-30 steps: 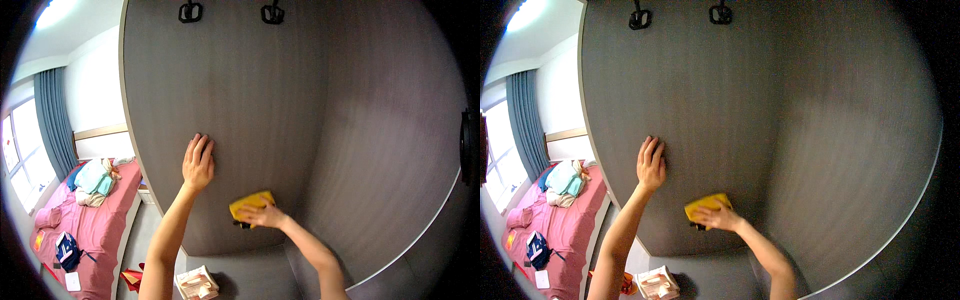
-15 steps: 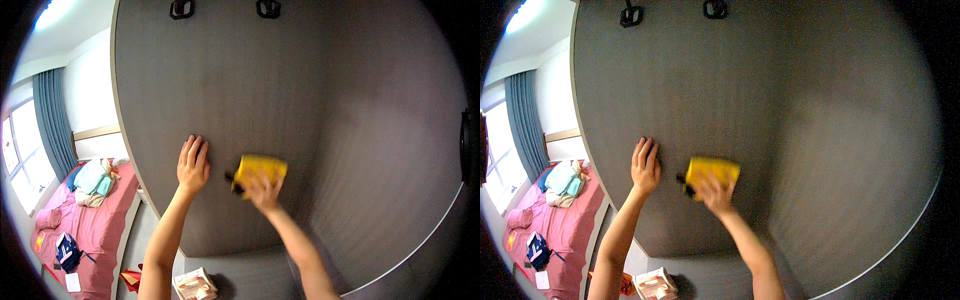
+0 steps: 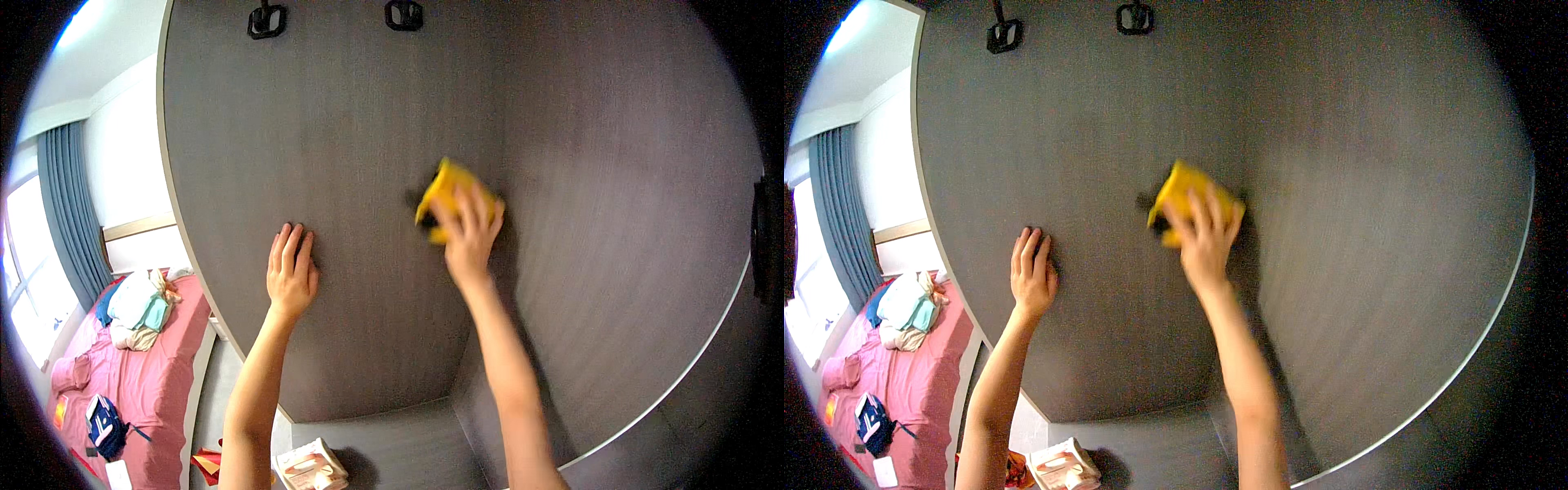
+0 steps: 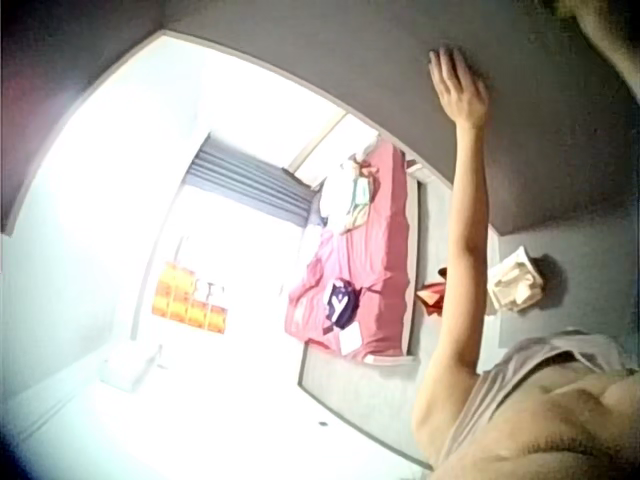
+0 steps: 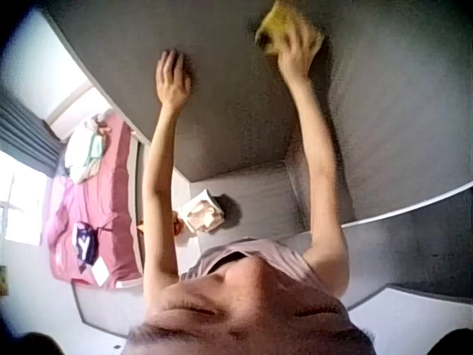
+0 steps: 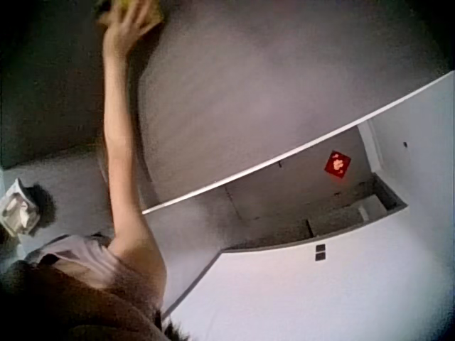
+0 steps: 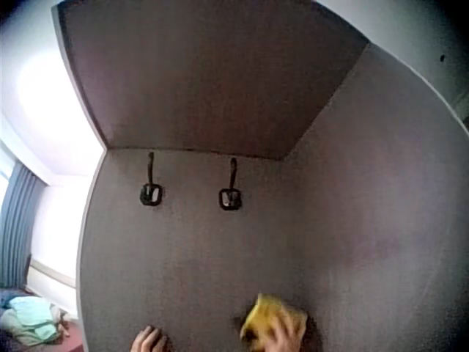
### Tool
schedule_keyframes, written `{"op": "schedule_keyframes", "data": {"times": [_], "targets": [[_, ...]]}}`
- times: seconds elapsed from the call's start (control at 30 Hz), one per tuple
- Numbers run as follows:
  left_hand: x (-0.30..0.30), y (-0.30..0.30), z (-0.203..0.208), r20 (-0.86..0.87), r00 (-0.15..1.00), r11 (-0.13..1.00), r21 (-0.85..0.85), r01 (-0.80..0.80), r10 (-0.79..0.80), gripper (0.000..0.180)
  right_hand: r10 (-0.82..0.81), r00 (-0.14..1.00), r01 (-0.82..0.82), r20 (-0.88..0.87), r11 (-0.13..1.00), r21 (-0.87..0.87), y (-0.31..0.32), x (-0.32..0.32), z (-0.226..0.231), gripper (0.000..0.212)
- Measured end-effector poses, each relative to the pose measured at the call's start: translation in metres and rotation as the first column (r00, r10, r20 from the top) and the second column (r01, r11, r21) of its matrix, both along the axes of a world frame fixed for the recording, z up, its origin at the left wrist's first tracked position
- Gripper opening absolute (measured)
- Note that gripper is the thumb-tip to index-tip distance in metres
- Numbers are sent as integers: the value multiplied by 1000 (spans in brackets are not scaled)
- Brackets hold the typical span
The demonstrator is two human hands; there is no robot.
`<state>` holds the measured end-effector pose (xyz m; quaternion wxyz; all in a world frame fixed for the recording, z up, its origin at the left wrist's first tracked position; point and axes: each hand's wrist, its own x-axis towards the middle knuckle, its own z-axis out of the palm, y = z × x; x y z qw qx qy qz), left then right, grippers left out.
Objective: The person wipes the interior walls, shelves, and hooks of a wardrobe using a cloth, handles a small component, and folds the cloth.
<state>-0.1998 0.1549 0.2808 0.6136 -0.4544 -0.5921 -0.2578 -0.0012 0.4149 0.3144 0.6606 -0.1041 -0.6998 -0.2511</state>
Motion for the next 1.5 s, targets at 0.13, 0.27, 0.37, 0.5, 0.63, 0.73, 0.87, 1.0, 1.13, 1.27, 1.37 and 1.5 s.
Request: {"op": "schedule_keyframes", "data": {"times": [0.13, 0.27, 0.37, 0.5, 0.63, 0.73, 0.87, 1.0, 1.13, 1.27, 1.37, 1.5], "targets": [[4, 2, 0, 4, 999, 999, 28, 36, -36, 45, 44, 994, -45, -104, 999, -14, 0, 9, 74, 56], [4, 0, -47, -94, 995, 993, -116, 34, -45, 43, 11, 993, -13, -115, 1000, -14, 14, -5, -34, 47], [13, 6, -90, -57, 997, 969, -244, 29, -44, 40, -1, 999, -3, -51, 997, -77, 13, -2, -153, 37], [6, 18, -100, -112, 993, 977, -214, 15, -39, 39, 36, 982, 9, 185, 971, -238, 4, 19, -311, 39], [7, 16, -104, -103, 993, 967, -253, 29, -57, 43, 56, 921, 165, 386, 840, -517, -38, 47, -393, 48], [13, 14, -97, -56, 992, 960, -263, 96, -114, 44, 184, 943, 154, 276, 493, -856, -54, 64, -418, 56], [23, -23, -101, 144, 976, 926, -318, 202, -164, 52, 203, 975, -115, -94, 91, -989, -73, 73, -378, 58], [4, -99, -140, 301, 953, 989, -124, 81, -40, 57, 377, 919, -354, -111, 670, -652, -76, 64, -261, 61], [-17, -147, -159, 623, 780, 980, 184, -70, -62, 73, 238, 928, -357, -287, 788, -502, -58, 25, -190, 63], [-39, -178, -190, 887, 221, 906, 356, 229, -405, 49, 82, 972, -190, -219, 824, -535, -115, -41, -199, 59], [-50, -194, -207, 867, 213, 865, 365, 344, -450, 71, 179, 983, -174, -33, 875, -451, -199, -88, -212, 56], [-40, -198, -202, 904, 165, 879, 317, 357, -394, 75, 297, 920, -249, 255, 947, -204, -258, -132, -201, 45]]}}
